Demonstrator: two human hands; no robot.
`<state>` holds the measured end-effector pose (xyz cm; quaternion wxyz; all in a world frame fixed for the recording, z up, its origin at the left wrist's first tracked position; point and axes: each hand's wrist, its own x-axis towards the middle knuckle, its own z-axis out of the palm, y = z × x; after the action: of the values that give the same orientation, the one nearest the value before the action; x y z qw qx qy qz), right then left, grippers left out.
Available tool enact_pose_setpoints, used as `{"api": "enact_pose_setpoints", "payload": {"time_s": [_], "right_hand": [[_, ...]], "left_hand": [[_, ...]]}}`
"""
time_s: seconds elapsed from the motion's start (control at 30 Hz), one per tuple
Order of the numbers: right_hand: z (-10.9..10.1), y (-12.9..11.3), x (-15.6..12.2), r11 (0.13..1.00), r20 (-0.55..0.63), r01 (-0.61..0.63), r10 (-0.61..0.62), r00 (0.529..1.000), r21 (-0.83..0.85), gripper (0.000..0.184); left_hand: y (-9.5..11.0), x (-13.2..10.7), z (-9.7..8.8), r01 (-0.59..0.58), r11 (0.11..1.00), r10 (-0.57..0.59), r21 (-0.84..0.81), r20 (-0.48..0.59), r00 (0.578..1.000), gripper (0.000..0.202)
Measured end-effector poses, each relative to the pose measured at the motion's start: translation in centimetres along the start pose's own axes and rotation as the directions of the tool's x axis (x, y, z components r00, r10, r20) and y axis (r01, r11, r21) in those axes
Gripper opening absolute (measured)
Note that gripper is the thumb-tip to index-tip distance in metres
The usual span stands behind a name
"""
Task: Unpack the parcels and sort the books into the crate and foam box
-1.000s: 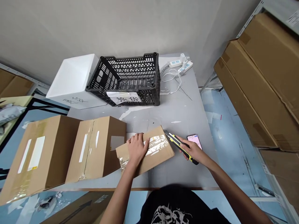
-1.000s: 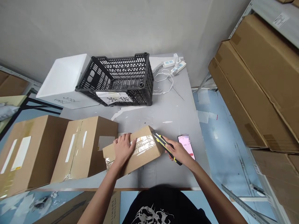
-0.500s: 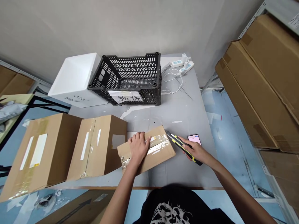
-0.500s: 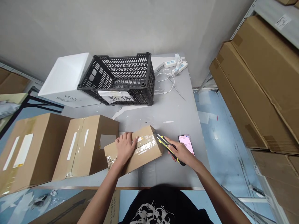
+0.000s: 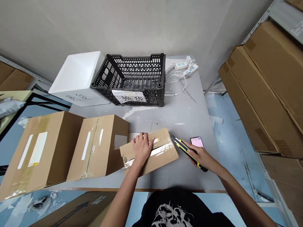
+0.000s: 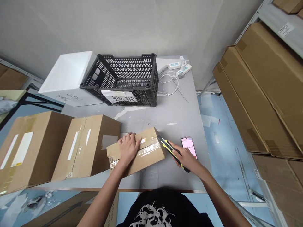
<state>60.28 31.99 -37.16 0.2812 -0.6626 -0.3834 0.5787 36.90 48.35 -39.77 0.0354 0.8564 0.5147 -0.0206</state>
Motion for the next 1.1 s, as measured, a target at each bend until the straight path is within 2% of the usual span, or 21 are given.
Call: {"api": "enact_pose_setpoints", "payload": {"time_s": [0.5,0.77,0.87,1.0,1.1], "right_hand": [[0.7,0.9,-1.9,0.991,-0.054,-0.023,0.016,0.998,-0.13,0.051],[0.9,0.7,-2.7,0.961,-0.111,-0.029,-0.002,0.994,-0.276,0.05],[0.7,0.7,-2.9,0.969,-0.148,-0.03,-0.007,0.989,-0.245,0.051],[0.4,0.9,-1.2,0.98,-0.317,-0.03,-0.034,0.948,-0.197,0.054],[0.6,1.0,2.8,0.936,-0.382,-0.078,-0.063,0.922,-0.344,0.055]], "left_hand": [[-0.1,-0.1,0.1,-0.021,0.999,0.02,-0.029,-0.017,1.0,0.047],[-0.2,0.3,0.3,-0.006,1.0,0.006,-0.017,-0.01,1.0,0.047],[-0.3,0.5,0.1,-0.021,1.0,0.021,-0.009,0.018,1.0,0.046],[-0.4,0.1,-0.7,-0.055,0.998,0.055,-0.005,0.074,0.996,0.049],[-1.0,-0.6,-1.6,-0.12,0.992,0.123,-0.035,0.122,0.985,0.055]]}}
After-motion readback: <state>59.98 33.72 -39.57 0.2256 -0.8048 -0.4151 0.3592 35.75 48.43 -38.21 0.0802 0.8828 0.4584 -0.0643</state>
